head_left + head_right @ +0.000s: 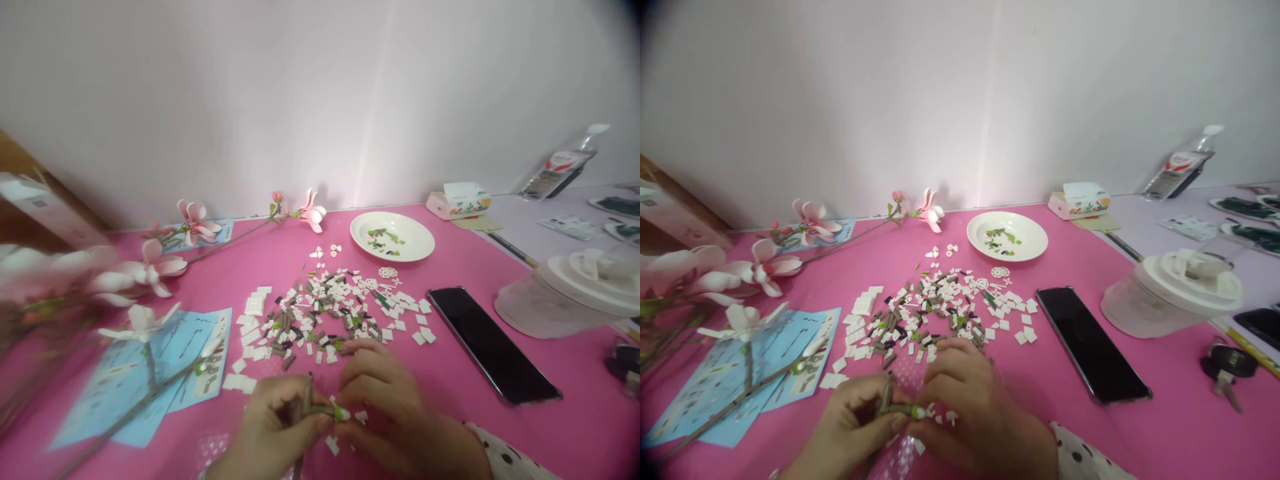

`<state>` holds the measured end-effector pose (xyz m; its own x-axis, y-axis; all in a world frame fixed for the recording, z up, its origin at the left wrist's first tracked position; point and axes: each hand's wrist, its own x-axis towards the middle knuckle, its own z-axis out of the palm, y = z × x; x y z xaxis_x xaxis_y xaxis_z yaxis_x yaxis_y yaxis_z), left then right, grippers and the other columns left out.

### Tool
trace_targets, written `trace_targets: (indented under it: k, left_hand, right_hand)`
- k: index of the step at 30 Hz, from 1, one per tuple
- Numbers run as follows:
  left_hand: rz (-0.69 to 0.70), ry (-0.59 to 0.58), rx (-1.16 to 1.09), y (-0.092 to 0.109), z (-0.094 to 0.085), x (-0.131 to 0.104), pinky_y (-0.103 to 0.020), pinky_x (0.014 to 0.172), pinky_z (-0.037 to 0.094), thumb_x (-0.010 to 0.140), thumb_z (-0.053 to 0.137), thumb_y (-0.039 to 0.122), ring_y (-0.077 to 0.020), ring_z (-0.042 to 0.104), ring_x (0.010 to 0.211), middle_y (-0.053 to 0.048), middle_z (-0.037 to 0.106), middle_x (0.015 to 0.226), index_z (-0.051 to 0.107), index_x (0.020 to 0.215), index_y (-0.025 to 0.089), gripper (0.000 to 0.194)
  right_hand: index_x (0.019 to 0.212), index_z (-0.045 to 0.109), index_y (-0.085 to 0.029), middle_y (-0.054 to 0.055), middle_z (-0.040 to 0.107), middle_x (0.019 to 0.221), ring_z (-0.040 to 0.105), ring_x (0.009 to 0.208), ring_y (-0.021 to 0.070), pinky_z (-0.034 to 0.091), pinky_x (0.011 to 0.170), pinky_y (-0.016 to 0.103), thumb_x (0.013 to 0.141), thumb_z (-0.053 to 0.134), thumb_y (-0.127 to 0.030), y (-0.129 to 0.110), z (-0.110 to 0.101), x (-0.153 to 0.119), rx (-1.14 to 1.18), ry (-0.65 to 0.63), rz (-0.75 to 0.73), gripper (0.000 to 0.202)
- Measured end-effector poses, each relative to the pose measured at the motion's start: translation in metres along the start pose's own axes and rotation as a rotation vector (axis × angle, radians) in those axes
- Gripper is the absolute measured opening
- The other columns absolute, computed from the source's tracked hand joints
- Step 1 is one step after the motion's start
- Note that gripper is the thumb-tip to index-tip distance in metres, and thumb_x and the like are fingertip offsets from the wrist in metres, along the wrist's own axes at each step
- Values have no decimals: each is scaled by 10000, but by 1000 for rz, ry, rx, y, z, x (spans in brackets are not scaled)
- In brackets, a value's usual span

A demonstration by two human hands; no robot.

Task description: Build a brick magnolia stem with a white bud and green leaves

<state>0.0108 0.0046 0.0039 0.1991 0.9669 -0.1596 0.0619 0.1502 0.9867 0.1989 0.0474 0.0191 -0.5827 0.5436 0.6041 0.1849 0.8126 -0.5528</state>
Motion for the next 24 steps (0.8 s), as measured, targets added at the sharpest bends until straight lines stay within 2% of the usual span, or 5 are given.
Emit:
trace_targets:
  k: [6,11,24]
  left_hand:
    - [-3,16,-30,2,2,0,-209,457,229,706,672,296,-88,274,490,77,311,508,333,518,213,397]
    - [-14,18,3,2,2,-2,-216,471,254,703,678,336,-100,313,505,64,352,513,385,525,203,368]
    - [-14,30,-9,0,2,0,-215,471,260,691,695,382,-99,319,499,62,360,507,377,519,203,403]
  right_hand:
    - [753,568,-172,0,575,650,546,658,145,458,891,417,864,618,-254,-1,-1,2,-8,13,-23,147]
    - [757,563,-179,4,577,652,536,648,149,465,882,417,877,598,-271,-2,-1,3,-11,16,-5,154]
    - [797,554,-182,8,569,677,538,684,164,457,882,425,831,603,-242,-4,-2,2,-12,-26,19,85]
